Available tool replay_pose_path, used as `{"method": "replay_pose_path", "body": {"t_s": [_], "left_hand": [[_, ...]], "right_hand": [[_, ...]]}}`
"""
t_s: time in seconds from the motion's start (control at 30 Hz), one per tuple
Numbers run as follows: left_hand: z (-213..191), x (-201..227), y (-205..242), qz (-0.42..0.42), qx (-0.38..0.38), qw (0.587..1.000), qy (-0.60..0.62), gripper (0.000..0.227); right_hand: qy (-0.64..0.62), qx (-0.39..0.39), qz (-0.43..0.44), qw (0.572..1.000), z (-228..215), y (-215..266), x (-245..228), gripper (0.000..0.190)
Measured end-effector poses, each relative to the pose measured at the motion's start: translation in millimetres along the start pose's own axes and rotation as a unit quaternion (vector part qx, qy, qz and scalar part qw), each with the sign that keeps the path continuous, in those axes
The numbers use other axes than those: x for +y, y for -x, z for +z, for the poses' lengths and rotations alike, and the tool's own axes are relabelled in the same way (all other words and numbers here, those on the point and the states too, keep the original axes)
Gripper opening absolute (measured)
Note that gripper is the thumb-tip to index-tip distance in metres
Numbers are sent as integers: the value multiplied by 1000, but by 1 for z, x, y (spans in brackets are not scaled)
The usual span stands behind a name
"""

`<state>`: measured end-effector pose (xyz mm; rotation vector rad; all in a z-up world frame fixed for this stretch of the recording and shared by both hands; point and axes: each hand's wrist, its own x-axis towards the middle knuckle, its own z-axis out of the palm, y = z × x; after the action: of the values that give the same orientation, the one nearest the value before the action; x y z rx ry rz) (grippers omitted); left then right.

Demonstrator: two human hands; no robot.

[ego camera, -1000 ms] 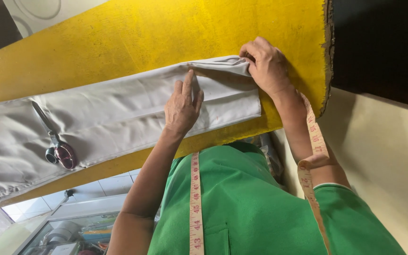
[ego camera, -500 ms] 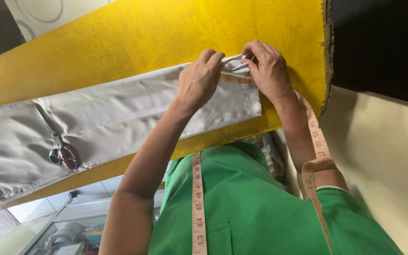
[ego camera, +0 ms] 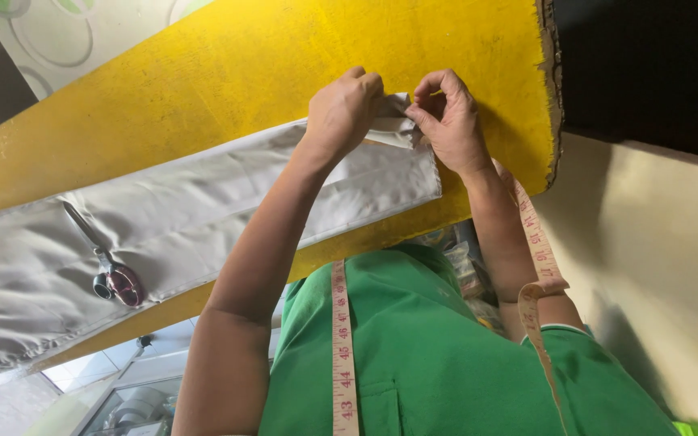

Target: The person measures a folded white garment on a yellow table using a measuring tape and a ruler, marking the fabric with chalk. They then use scissors to cut the garment along the marked line and fold the resulting piece.

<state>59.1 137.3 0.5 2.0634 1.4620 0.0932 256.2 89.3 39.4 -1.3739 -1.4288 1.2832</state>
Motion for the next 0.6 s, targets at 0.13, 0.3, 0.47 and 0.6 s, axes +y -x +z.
{"method": "replay_pose_path", "body": {"t_s": [0.13, 0.3, 0.47, 0.6], "left_hand": [[-17, 3, 5, -30, -22, 996, 82, 11], [-13, -3, 5, -36, -16, 991, 127, 12], [-14, -3, 6, -37, -19, 989, 144, 12], [-25, 2, 9, -22, -21, 991, 128, 6]], "right_hand": [[-9, -8, 96, 995, -2, 3, -8, 18], [54, -28, 100, 993, -2, 1, -9, 11], [47, -12, 114, 992, 9, -4, -6, 23], [62, 17, 72, 995, 13, -9, 1, 31]]}}
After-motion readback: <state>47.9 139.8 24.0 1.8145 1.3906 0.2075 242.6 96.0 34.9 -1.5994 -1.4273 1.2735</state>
